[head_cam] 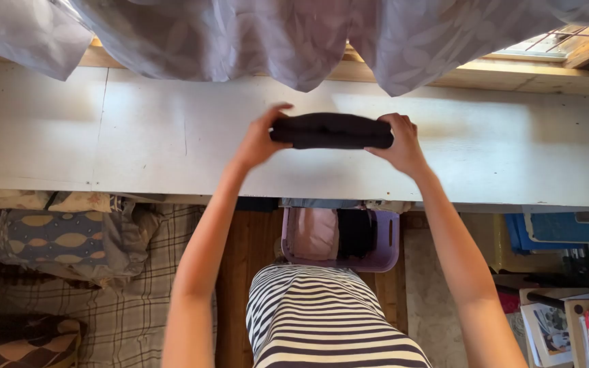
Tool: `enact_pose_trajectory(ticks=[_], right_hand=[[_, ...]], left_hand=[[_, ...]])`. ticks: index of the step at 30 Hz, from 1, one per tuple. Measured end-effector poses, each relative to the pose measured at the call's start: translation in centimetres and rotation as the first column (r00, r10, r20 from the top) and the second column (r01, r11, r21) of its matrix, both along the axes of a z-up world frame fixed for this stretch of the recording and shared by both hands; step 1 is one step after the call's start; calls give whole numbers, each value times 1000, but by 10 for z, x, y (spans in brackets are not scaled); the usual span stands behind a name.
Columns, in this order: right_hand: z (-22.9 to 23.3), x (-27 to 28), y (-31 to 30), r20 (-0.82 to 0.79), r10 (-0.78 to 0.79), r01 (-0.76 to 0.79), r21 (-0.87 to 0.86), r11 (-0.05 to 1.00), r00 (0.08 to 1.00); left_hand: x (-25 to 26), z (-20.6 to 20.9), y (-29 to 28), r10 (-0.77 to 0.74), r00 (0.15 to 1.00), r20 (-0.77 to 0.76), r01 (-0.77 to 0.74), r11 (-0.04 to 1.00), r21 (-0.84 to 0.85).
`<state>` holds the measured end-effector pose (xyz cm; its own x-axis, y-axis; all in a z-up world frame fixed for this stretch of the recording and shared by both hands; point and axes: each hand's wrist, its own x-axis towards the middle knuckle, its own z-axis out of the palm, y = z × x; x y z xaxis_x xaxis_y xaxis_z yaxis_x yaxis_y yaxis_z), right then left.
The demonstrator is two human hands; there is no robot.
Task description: The person folds a pair of black pants and a black tank top on a white shelf. They smooth and align each item, then place the folded clothes into a purple laundry basket. The person repeats the folding process for the tank top and places it in the basket as well.
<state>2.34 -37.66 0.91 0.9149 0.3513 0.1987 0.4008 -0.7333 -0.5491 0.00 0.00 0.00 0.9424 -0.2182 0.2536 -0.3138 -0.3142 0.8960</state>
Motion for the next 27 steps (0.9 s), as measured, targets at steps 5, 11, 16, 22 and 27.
enact_pose_trajectory(ticks=[5,11,16,22,27], right_hand=[[-117,-27,-11,451,107,94,-402,911,886],[-197,-91,-27,460,235,-3,-451,893,857],[-154,-106,-25,549,155,-31,-229,973,822],[-62,-81,86,510,-178,96,183,978,842],[-105,-61,122,506,-119,260,-217,941,854]], left_hand=[[-52,-117,-12,-51,861,507,-276,790,548],[-126,-143,-14,-169,820,548,-269,730,628],[-132,-95,-23,-73,838,540,-268,808,525],[-64,-47,-101,327,793,514,-441,890,115],[-48,-89,-113,276,777,566,-566,700,435]])
